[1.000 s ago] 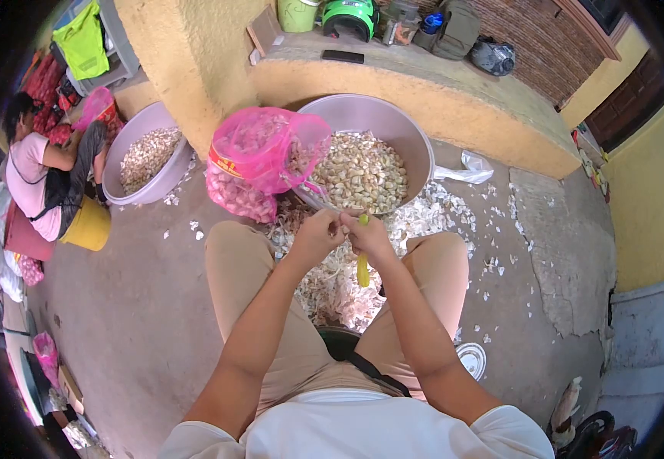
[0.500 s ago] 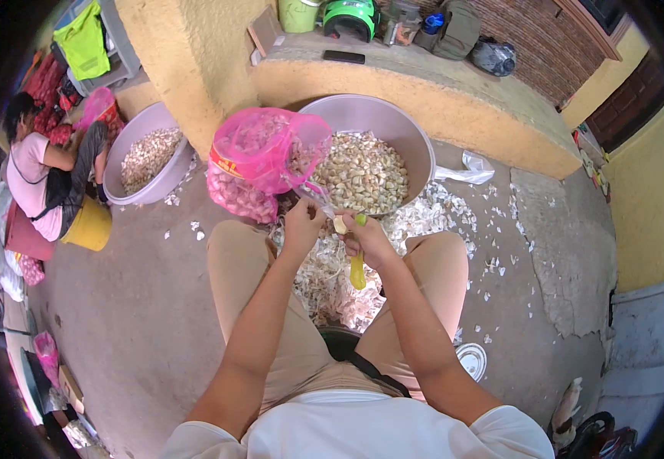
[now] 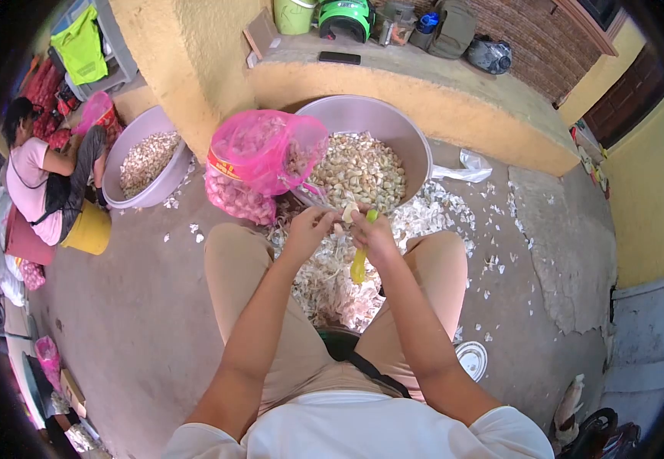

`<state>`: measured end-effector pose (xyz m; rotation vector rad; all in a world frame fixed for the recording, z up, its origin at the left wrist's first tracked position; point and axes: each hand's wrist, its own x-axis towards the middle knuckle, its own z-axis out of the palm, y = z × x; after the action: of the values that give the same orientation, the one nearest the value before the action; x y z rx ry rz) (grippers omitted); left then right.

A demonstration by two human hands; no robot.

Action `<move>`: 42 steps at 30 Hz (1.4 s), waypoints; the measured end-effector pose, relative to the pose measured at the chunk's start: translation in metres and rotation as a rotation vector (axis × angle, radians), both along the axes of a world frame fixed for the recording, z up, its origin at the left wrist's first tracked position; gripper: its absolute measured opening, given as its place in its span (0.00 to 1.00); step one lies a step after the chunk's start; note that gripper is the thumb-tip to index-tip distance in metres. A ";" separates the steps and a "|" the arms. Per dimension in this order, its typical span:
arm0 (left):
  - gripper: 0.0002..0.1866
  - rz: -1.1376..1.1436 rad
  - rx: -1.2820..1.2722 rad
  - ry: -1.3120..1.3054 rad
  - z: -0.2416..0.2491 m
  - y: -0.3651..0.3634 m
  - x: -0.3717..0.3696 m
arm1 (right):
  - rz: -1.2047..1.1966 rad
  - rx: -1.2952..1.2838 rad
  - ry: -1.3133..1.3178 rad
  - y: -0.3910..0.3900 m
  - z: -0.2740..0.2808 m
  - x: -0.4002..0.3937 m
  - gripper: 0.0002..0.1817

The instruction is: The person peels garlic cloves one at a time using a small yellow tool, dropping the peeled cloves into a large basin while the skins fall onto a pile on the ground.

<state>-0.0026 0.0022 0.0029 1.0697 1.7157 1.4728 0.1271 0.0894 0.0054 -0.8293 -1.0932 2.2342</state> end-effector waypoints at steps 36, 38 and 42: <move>0.05 0.068 -0.001 0.142 -0.051 0.015 -0.006 | 0.014 0.453 -0.483 -0.009 -0.010 -0.019 0.17; 0.06 0.136 0.037 0.237 -0.042 0.014 -0.007 | 0.086 0.396 -0.425 -0.008 -0.009 -0.016 0.16; 0.05 0.405 -0.035 0.375 -0.015 0.006 -0.027 | 0.172 0.040 -0.169 -0.002 -0.010 -0.007 0.13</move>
<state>-0.0301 0.0085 -0.0120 1.0735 2.3229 1.5396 0.1205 0.0877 -0.0050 -0.9540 -1.3293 2.3056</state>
